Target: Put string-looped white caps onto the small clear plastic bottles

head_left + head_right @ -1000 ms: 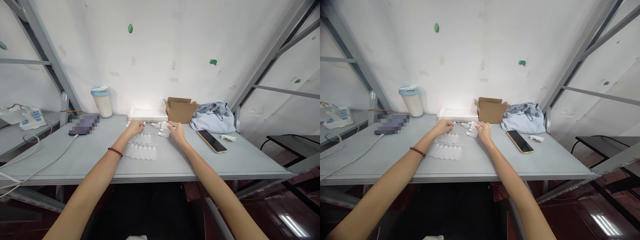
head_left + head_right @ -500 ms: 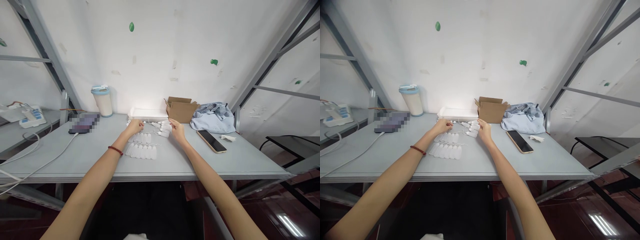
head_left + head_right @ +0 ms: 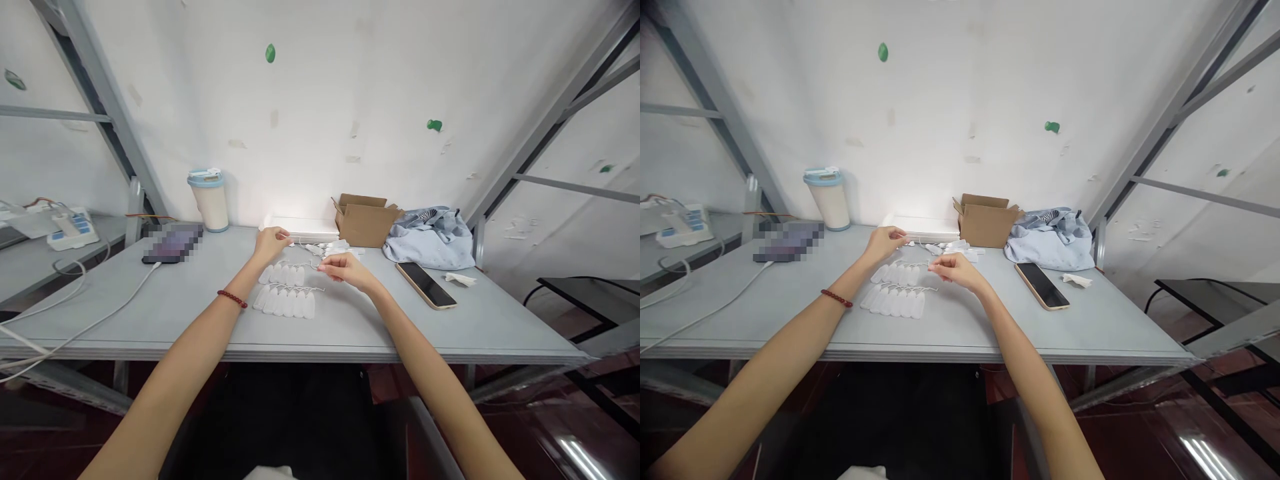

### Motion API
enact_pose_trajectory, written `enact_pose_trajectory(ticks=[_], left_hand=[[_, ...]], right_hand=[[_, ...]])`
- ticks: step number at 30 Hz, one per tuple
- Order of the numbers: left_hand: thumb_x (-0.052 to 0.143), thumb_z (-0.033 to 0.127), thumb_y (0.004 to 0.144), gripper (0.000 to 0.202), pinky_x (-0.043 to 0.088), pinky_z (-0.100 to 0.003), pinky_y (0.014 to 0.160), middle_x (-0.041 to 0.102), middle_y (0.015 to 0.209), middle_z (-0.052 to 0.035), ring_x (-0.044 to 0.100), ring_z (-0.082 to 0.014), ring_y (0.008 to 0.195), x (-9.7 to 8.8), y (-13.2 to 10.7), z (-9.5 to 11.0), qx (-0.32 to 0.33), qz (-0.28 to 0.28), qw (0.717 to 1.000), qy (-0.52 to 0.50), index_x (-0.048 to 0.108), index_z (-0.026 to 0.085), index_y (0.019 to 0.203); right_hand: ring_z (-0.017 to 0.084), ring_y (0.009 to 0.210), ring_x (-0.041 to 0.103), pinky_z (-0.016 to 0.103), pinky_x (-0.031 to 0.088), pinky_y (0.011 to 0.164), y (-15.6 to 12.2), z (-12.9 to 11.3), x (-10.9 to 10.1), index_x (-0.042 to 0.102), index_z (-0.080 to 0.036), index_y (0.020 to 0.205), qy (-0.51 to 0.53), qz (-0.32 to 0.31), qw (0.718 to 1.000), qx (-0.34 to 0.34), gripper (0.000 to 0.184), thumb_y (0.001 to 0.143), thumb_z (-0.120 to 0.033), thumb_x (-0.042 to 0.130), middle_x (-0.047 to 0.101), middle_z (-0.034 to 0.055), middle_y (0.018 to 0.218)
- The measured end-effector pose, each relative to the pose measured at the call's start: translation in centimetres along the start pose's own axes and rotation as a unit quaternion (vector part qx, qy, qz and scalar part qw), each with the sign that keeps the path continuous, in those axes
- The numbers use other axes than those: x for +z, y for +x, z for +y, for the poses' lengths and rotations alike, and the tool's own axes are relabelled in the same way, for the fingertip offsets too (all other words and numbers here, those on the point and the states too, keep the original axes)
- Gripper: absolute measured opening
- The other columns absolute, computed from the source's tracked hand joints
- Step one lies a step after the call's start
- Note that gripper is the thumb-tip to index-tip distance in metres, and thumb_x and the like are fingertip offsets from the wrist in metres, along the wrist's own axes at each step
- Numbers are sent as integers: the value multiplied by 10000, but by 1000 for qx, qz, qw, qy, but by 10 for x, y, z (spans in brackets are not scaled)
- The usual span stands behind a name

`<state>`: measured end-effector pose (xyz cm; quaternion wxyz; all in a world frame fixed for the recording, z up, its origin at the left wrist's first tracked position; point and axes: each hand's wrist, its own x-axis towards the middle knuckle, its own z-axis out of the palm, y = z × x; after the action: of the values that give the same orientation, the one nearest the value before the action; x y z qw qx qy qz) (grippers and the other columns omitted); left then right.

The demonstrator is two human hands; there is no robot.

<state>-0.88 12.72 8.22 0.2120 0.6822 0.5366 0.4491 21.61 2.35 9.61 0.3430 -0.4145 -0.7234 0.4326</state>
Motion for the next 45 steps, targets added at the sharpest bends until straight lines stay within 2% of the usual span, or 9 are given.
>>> enact_pose_trajectory(ticks=[2, 5, 8, 14, 24, 31, 38, 42, 45], left_hand=[[730, 313, 618, 258, 486, -271, 623, 684, 677, -41, 646, -181, 655, 0, -1, 4, -23, -1, 998, -65, 678, 146, 808], [748, 322, 584, 291, 473, -250, 542, 666, 649, -33, 621, -154, 579, 2, -3, 9, -50, -19, 990, -133, 647, 132, 780], [749, 315, 570, 263, 464, -242, 520, 656, 623, -28, 614, -149, 570, 3, -5, 11, -61, -20, 989, -132, 640, 134, 728], [740, 301, 557, 245, 446, -234, 513, 654, 619, -20, 592, -146, 589, -1, -6, 16, -59, -9, 992, -112, 658, 135, 719], [805, 316, 460, 324, 415, -243, 515, 631, 594, -20, 570, -144, 598, -2, -8, 19, -88, -15, 978, -190, 648, 133, 676], [841, 349, 436, 371, 427, -252, 555, 650, 611, -22, 604, -154, 626, 1, -13, 20, -111, -52, 972, -202, 658, 142, 682], [896, 337, 378, 443, 462, -284, 641, 687, 690, -46, 654, -180, 689, -2, -18, 26, -156, -115, 943, -270, 676, 132, 702], [912, 320, 368, 420, 479, -314, 710, 677, 669, -39, 613, -150, 663, 1, -18, 26, -145, -169, 926, -305, 705, 134, 681], [906, 361, 410, 390, 479, -336, 763, 674, 674, -44, 587, -138, 664, 5, -19, 27, -128, -207, 917, -317, 726, 132, 669]], right_hand=[[74, 487, 399, 218, 310, 484, -3, -4, -1, 701, -131, 943, 14, -133, 991, 18, 374, 798, -465, 615, 515, -39, 528], [63, 462, 393, 216, 316, 478, -3, -6, -2, 674, -128, 1099, 15, -327, 942, 68, 433, 810, -446, 621, 590, -24, 558], [59, 457, 398, 209, 316, 471, -2, -7, -2, 637, -133, 1175, 19, -374, 922, 94, 459, 817, -420, 631, 625, -16, 581], [62, 450, 463, 192, 323, 449, -1, -6, -1, 618, -137, 1187, 11, -361, 927, 106, 460, 831, -430, 616, 638, -13, 583], [51, 377, 493, 165, 273, 380, 0, -5, 5, 657, -138, 938, -27, -320, 935, 152, 366, 789, -472, 642, 651, -1, 541], [103, 406, 590, 166, 299, 367, -1, -6, 6, 624, -139, 882, -59, -300, 936, 177, 409, 753, -526, 654, 655, 12, 525], [145, 602, 669, 205, 441, 503, -3, -6, 6, 586, -171, 858, -26, -119, 991, 51, 303, 780, -458, 646, 686, 21, 652], [148, 702, 650, 234, 478, 570, 0, -3, 7, 580, -185, 779, -12, -20, 999, -25, 249, 752, -411, 679, 675, 12, 723], [157, 750, 644, 251, 496, 587, 1, -4, 10, 578, -193, 774, 15, 7, 999, -43, 242, 736, -400, 698, 675, 15, 782]])
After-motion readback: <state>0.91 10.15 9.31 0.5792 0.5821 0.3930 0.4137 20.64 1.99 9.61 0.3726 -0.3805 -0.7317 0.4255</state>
